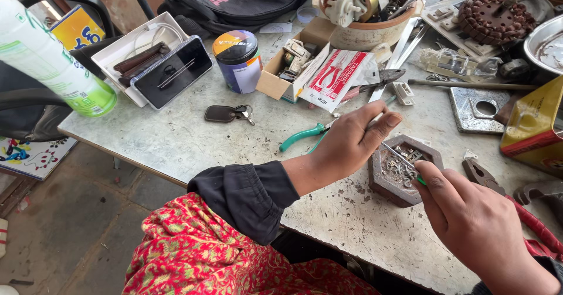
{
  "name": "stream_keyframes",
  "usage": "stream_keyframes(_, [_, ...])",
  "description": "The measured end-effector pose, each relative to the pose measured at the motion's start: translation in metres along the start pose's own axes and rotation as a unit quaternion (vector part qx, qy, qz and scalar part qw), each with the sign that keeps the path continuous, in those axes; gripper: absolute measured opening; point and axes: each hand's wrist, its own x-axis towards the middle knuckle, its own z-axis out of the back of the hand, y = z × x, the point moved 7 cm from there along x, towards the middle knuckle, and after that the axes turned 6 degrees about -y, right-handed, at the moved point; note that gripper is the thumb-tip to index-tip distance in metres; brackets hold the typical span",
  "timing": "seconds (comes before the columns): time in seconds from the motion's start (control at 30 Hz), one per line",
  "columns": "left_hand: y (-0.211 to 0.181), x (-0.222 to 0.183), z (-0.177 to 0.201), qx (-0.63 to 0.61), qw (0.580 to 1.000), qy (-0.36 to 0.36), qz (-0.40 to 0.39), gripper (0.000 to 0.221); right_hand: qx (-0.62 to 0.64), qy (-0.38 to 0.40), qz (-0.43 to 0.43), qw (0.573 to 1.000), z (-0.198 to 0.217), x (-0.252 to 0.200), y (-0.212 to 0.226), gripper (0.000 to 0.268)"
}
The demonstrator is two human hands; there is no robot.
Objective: The person uses a screwdriver to adjust small metal contacts inside a white plastic electrical component, repeatedly picking it up, manipulating the internal parts, and placing it back on a hexagonal holder. A smartphone on the table plays a video throughout.
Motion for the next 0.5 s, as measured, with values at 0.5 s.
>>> stream_keyframes(0.5, [-0.009,0.0,0.0,0.021,0.988,-0.045,-0.147,0.045,0.366,0.135,-0.286,0.876,-0.04,-0.019,-0.058,0.037])
